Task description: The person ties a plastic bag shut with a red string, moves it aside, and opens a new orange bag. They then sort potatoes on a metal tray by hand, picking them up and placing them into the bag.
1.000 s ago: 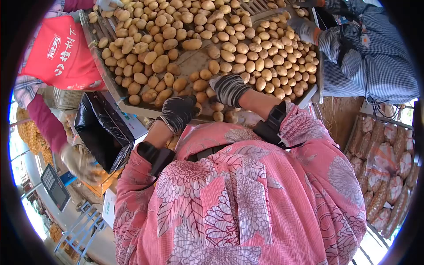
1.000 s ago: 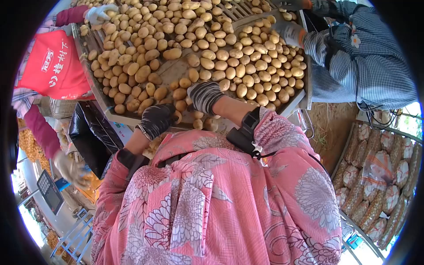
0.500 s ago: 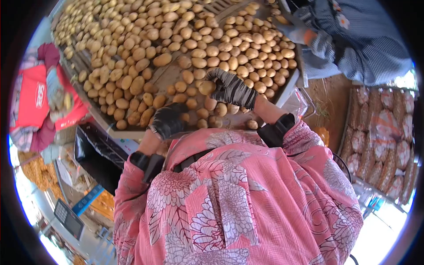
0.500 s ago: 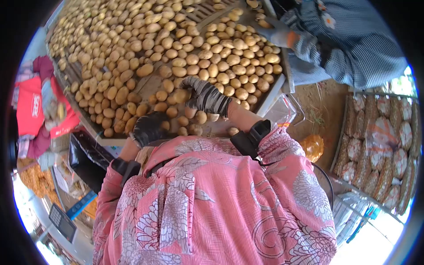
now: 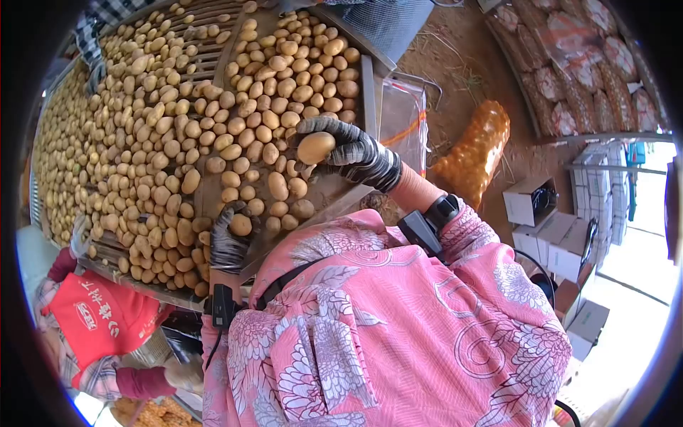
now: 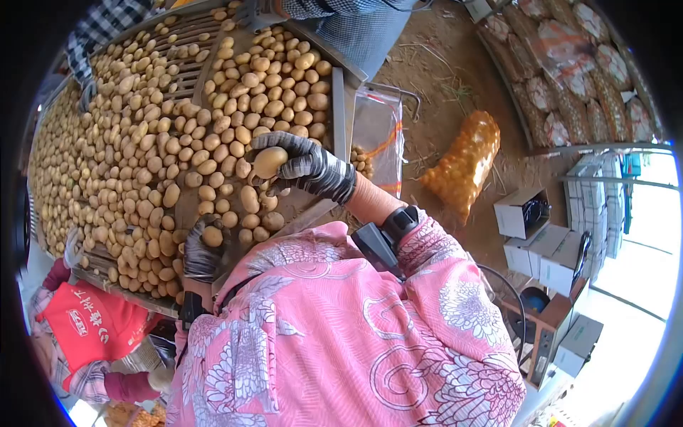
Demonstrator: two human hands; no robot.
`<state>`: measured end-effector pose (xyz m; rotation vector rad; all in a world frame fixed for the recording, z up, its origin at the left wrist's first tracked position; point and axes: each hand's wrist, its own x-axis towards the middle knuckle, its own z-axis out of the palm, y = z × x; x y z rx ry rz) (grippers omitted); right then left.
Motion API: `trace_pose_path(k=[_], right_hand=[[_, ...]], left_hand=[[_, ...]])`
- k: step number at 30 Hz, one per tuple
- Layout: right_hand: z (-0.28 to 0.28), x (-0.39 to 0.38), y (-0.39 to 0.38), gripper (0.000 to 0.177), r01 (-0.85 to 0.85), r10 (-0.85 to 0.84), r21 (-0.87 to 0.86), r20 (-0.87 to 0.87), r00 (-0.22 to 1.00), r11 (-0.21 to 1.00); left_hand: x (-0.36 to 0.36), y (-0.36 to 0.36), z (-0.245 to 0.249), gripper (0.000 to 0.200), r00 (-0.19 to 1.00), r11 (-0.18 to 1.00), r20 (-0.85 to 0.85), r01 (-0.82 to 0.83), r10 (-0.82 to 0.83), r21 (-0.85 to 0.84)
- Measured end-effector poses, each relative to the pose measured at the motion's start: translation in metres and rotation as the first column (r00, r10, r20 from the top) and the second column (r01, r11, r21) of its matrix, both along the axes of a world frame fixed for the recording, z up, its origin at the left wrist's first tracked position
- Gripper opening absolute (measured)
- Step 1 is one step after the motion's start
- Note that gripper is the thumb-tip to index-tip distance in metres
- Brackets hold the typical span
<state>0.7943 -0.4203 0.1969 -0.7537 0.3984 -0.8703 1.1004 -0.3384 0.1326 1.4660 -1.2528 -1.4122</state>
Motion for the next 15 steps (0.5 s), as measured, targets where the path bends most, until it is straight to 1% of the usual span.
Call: trace_pose_path(k=[1, 2, 4, 5, 6, 7, 8, 9, 10, 11, 12, 13, 14, 15], right_hand=[[-0.003, 0.001, 0.001, 0.066, 0.013, -0.013, -0.02, 0.033, 0.999, 1.0], [-0.003, 0.0, 0.004, 0.066, 0.02, -0.019, -0.02, 0.036, 0.999, 1.0], [0.002, 0.005, 0.013, 0.068, 0.042, -0.042, 0.005, 0.029, 0.999, 0.999], [0.006, 0.012, 0.014, 0.074, 0.045, -0.046, -0.068, -0.012, 0.999, 0.997], [0.012, 0.019, 0.016, 0.073, 0.028, -0.034, -0.092, -0.069, 0.997, 0.995], [0.017, 0.029, 0.015, 0.072, -0.014, 0.0, -0.119, -0.118, 0.993, 0.993], [0.02, 0.04, 0.011, 0.071, -0.041, -0.019, -0.265, -0.22, 0.975, 0.963], [0.019, 0.057, 0.005, 0.07, -0.093, -0.032, -0.414, -0.285, 0.958, 0.906], [0.016, 0.079, 0.003, 0.071, -0.162, 0.012, -0.465, -0.309, 0.951, 0.87], [0.011, 0.101, 0.002, 0.071, -0.229, 0.057, -0.516, -0.327, 0.943, 0.825], [0.011, 0.122, 0.002, 0.071, -0.36, 0.073, -0.601, -0.447, 0.891, 0.713], [0.016, 0.14, 0.006, 0.07, -0.467, 0.042, -0.673, -0.545, 0.837, 0.574], [0.025, 0.18, 0.019, 0.069, -0.608, 0.133, -0.69, -0.612, 0.78, 0.393], [0.028, 0.182, 0.023, 0.069, -0.678, 0.084, -0.683, -0.685, 0.724, 0.272]], left_hand=[[0.003, -0.001, -0.005, 0.023, 0.743, 0.934, -0.595, -0.114, 0.305, 0.337], [0.009, -0.005, -0.009, 0.023, 0.747, 0.935, -0.593, -0.109, 0.301, 0.337], [0.019, -0.012, -0.013, 0.024, 0.712, 0.887, -0.634, 0.034, 0.302, 0.461], [0.009, -0.011, 0.009, 0.025, 0.816, 0.916, -0.524, -0.017, 0.244, 0.401], [-0.009, -0.008, 0.039, 0.026, 0.897, 0.938, -0.388, -0.077, 0.213, 0.337], [-0.018, -0.006, 0.057, 0.026, 0.868, 0.951, -0.472, -0.001, 0.154, 0.308], [-0.022, -0.005, 0.069, 0.026, 0.835, 0.964, -0.538, 0.038, 0.114, 0.264], [-0.025, -0.003, 0.073, 0.026, 0.73, 0.939, -0.664, 0.093, 0.162, 0.332], [-0.021, 0.001, 0.056, 0.03, 0.813, 0.993, -0.582, 0.063, 0.007, 0.1], [-0.02, 0.009, 0.06, 0.031, 0.732, 0.988, -0.68, 0.064, 0.047, 0.137], [-0.01, 0.019, 0.019, 0.03, 0.998, 0.923, -0.038, 0.031, -0.049, -0.383], [0.003, 0.038, 0.025, 0.03, 0.995, 0.921, -0.004, -0.093, 0.099, -0.379], [0.024, 0.079, 0.039, 0.029, 0.936, 0.908, -0.171, -0.342, 0.307, -0.243], [0.024, 0.092, 0.047, 0.028, 0.849, 0.891, -0.363, -0.443, 0.383, -0.097]])
